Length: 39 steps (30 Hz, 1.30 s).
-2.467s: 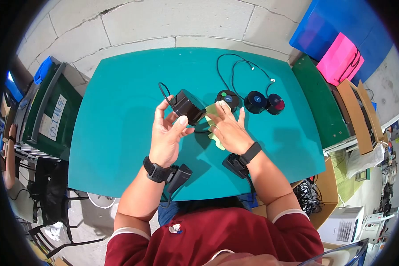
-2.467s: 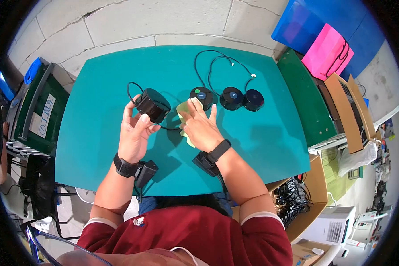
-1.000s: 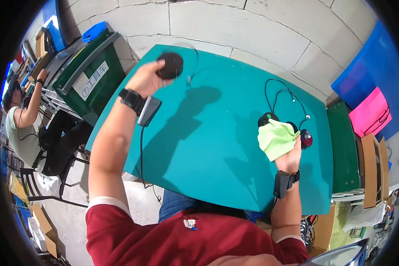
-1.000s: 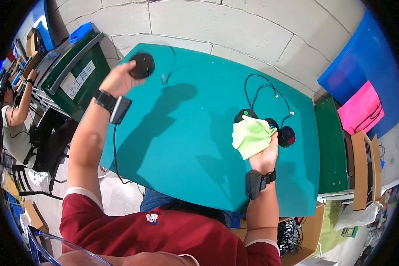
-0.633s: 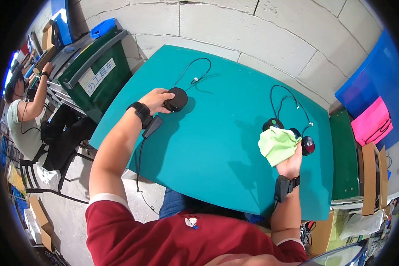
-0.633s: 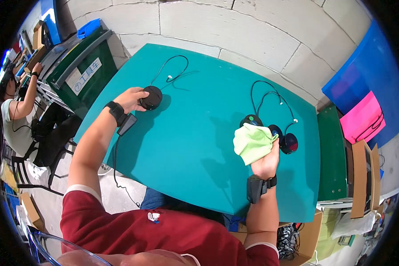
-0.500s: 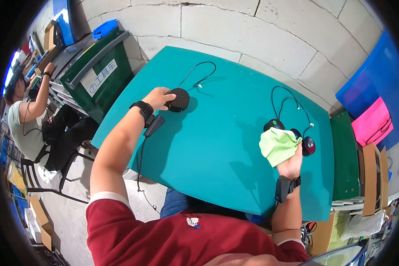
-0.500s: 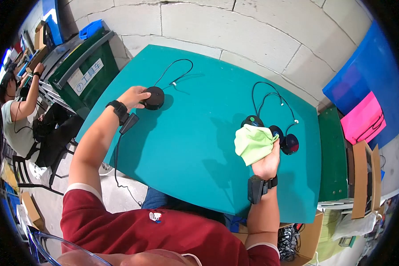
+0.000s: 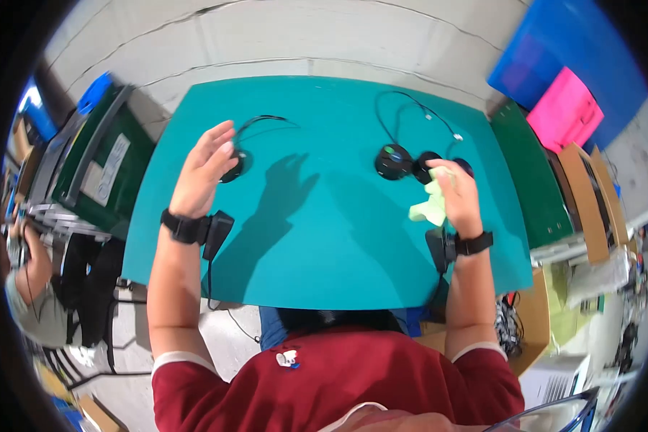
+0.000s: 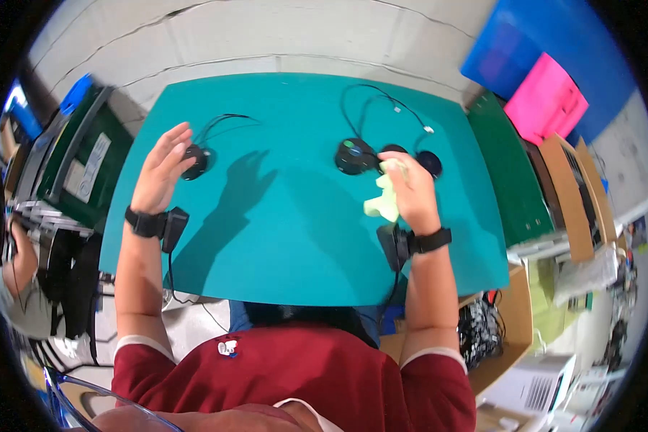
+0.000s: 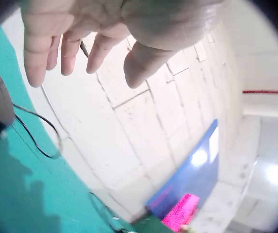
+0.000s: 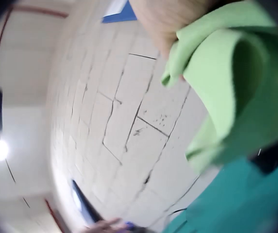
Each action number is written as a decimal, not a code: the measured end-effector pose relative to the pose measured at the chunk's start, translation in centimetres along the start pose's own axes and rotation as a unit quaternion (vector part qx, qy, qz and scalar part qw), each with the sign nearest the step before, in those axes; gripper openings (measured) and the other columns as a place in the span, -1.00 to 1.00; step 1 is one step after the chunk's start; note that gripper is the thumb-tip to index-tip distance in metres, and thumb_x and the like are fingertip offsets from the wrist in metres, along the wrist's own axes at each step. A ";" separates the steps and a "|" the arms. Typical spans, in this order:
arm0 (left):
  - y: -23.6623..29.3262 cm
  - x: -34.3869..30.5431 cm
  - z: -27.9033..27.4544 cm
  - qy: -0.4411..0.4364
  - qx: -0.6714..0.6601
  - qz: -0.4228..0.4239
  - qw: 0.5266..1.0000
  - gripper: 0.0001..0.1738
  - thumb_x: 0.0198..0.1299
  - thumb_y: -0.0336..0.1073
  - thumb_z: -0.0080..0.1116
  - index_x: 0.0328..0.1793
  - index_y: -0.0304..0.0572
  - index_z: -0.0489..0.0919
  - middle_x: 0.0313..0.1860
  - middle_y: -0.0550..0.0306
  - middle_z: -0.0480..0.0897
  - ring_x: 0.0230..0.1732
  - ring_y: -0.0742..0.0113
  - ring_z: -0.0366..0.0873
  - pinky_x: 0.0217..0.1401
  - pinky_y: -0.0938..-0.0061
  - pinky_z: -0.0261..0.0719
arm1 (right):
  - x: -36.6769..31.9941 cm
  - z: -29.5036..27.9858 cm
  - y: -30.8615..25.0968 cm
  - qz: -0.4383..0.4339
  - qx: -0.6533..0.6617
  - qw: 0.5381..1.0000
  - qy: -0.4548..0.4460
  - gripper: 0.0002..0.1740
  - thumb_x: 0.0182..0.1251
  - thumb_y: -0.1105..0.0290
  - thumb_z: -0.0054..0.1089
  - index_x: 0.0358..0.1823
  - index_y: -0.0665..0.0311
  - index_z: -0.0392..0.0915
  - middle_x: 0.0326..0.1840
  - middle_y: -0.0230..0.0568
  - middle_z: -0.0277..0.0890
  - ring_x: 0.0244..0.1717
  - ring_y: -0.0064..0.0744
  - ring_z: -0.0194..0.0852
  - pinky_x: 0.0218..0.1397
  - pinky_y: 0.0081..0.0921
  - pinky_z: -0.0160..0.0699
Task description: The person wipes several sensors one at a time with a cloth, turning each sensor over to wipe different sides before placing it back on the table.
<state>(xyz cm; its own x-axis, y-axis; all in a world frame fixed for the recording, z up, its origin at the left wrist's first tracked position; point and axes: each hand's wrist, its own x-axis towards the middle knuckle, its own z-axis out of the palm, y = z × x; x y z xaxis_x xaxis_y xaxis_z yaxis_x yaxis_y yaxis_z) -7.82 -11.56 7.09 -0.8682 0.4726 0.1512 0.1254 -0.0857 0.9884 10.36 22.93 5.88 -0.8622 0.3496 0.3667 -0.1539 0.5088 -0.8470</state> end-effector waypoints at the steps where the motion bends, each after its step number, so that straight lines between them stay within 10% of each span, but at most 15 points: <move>1: -0.1 -0.4 0.7 -0.011 -0.032 -0.002 0.999 -0.47 0.27 -0.22 -0.05 0.33 -0.25 0.22 0.30 -0.05 0.25 0.31 0.23 0.16 0.24 0.33 0.21 | -0.3 -1.4 -0.1 0.019 -0.068 0.997 -0.039 -0.74 0.32 0.33 -0.03 -0.11 0.35 0.50 -0.37 -0.22 0.53 -0.36 -0.49 0.50 -0.30 -0.54 0.44; 10: -1.8 -2.2 0.4 -0.013 -0.172 -0.017 0.985 -0.47 0.25 -0.20 0.00 0.29 -0.31 0.25 0.18 -0.02 0.37 0.15 0.25 0.34 0.08 0.37 0.38 | -5.2 -16.1 10.2 0.159 -0.406 0.888 -0.148 -0.67 0.26 0.20 -0.07 -0.18 0.32 0.51 -0.21 0.01 0.53 -0.13 0.04 0.45 -0.06 -0.29 0.41; 17: -3.8 -1.6 1.1 -0.017 -0.346 -0.010 0.938 -0.47 0.26 -0.21 -0.04 0.30 -0.30 0.22 0.17 -0.01 0.40 0.12 0.25 0.41 -0.02 0.50 0.44 | -2.8 -9.3 3.8 0.106 -0.291 0.930 -0.196 -0.69 0.23 0.26 -0.02 -0.10 0.30 0.48 -0.18 -0.01 0.52 -0.10 -0.06 0.46 -0.01 -0.31 0.39; 28: -5.9 -1.9 2.1 -0.031 -0.421 -0.245 0.873 -0.60 0.23 -0.16 0.01 0.13 -0.19 0.39 -0.28 0.29 0.50 -0.42 0.56 0.38 -0.52 0.68 0.30 | -0.2 -2.9 -0.9 0.085 -0.218 0.929 -0.285 -0.65 0.29 0.26 -0.05 -0.01 0.32 0.44 -0.18 -0.12 0.52 -0.16 -0.29 0.49 -0.07 -0.42 0.42; 30: -3.2 -1.4 0.7 0.034 -0.404 -0.049 0.913 -0.66 0.23 -0.21 0.00 0.06 -0.23 0.39 -0.37 0.28 0.49 -0.44 0.54 0.41 -0.50 0.68 0.36 | 0.2 -1.9 -2.3 0.075 -0.044 0.973 -0.214 -0.72 0.32 0.35 -0.05 0.00 0.28 0.44 -0.26 -0.31 0.47 -0.25 -0.54 0.45 -0.18 -0.56 0.42; 32: -1.9 0.4 -4.2 0.068 -0.524 0.078 0.845 -0.74 0.22 -0.26 -0.03 -0.06 -0.27 0.40 -0.46 0.24 0.48 -0.44 0.50 0.45 -0.44 0.68 0.44 | 0.3 -1.3 -2.6 0.058 0.080 0.987 -0.129 -0.73 0.35 0.38 -0.08 0.03 0.26 0.44 -0.33 -0.42 0.41 -0.34 -0.68 0.38 -0.29 -0.69 0.39; 36: -4.0 1.3 -7.8 0.146 -0.567 -0.114 0.803 -0.77 0.25 -0.20 -0.10 -0.31 -0.21 0.42 -0.38 0.18 0.56 -0.42 0.41 0.49 -0.45 0.58 0.44 | 0.5 -0.8 1.9 0.023 0.375 0.926 -0.037 -0.63 0.40 0.24 -0.17 0.16 0.21 0.32 -0.27 -0.33 0.47 -0.31 -0.55 0.46 -0.25 -0.57 0.48; 39: -3.1 -0.9 -3.0 0.088 -0.501 -0.086 0.857 -0.83 0.24 -0.25 -0.06 -0.29 -0.20 0.36 -0.30 0.15 0.54 -0.40 0.40 0.47 -0.43 0.58 0.43 | 0.4 0.7 3.6 0.166 0.599 0.778 0.093 -0.56 0.43 0.12 -0.32 0.17 0.21 0.31 -0.01 -0.20 0.44 -0.02 -0.25 0.42 0.05 -0.23 0.41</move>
<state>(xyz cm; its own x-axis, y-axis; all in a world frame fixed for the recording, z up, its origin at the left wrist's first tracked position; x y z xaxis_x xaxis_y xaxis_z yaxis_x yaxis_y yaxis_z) -8.90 -14.38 3.84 -0.9021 0.4226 -0.0870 -0.4106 -0.7790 0.4739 9.15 24.36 2.69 -0.8829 0.4694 0.0058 -0.3726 -0.6932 -0.6169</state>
